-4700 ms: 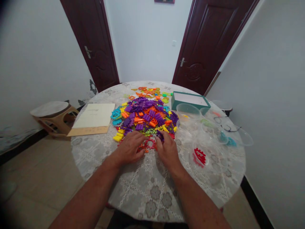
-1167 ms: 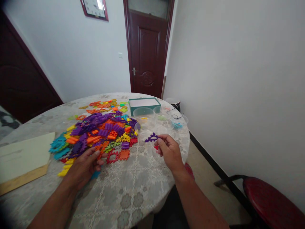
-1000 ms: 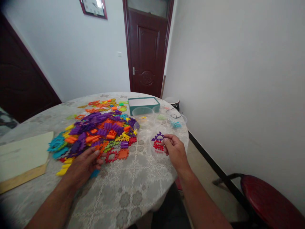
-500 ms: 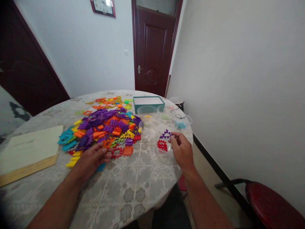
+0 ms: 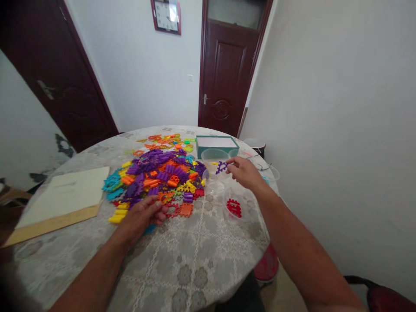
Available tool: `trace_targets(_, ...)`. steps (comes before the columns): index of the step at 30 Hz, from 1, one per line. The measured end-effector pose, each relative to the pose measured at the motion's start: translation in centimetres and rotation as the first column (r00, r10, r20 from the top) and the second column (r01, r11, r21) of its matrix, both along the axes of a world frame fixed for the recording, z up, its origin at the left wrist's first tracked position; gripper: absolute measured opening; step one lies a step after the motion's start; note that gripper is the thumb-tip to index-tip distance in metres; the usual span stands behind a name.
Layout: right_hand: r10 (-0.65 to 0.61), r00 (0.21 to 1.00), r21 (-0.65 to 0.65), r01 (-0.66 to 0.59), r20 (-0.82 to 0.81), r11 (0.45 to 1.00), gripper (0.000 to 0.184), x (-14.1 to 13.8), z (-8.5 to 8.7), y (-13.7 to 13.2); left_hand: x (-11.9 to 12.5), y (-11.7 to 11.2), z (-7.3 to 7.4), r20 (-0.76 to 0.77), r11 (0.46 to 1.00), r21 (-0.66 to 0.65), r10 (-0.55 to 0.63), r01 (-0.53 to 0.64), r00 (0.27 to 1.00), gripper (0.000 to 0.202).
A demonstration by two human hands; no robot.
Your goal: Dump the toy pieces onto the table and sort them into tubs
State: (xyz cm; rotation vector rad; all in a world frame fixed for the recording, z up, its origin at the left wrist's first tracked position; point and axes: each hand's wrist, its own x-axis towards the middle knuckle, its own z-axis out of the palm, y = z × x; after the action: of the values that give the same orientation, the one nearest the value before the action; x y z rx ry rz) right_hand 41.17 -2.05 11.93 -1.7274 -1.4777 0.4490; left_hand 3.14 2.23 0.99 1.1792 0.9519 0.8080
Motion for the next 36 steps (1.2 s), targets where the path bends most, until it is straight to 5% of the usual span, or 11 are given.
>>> trace_targets(5, -0.13, 0.983, 0.144, 0.148, -0.132, 0.978, 0.051, 0.7, 3.0, 10.0, 0.2, -0.3, 0.1, 0.003, 1.0, 0.007, 0.019, -0.019, 1.0, 0.05)
trace_targets(9, -0.164, 0.973, 0.129, 0.186, -0.161, 0.974, 0.06, -0.2, 3.3, 11.8, 0.2, -0.4, 0.4, -0.014, 0.999, 0.036, 0.035, -0.034, 0.999, 0.049)
trace_targets(13, 0.087, 0.995, 0.016, -0.086, -0.046, 0.996, 0.031, -4.3, 1.9, 6.7, 0.0, -0.6, 1.2, -0.085, 0.989, 0.15, 0.013, 0.0, 0.996, 0.048)
trace_targets(16, 0.399, 0.916, -0.096, -0.394, 0.04, 0.914, 0.028, -9.4, 0.2, 0.8, -0.4, -0.7, 1.8, -0.177, 0.967, 0.239, -0.051, 0.093, 0.983, 0.043)
trace_targets(19, 0.489, 0.871, -0.053, -0.487, 0.041, 0.872, 0.028, -14.2, -1.9, -3.6, -0.7, -0.8, 2.1, -0.216, 0.944, 0.285, -0.106, 0.166, 0.971, 0.039)
trace_targets(23, 0.427, 0.891, 0.025, -0.429, -0.154, 0.903, 0.026, -17.3, -4.7, -5.8, -0.9, -0.9, 2.0, -0.22, 0.93, 0.301, -0.147, 0.21, 0.964, 0.034)
trace_targets(28, 0.28, 0.873, 0.047, -0.285, -0.4, 0.957, 0.025, -16.8, -5.9, -7.2, -0.7, -1.0, 1.9, -0.224, 0.933, 0.256, -0.196, 0.252, 0.955, 0.04)
trace_targets(36, 0.087, 0.976, 0.161, -0.055, -0.199, 0.985, 0.019, -13.4, -6.6, -14.4, -1.3, -0.2, 1.2, -0.208, 0.957, 0.279, -0.02, 0.079, 0.978, 0.041)
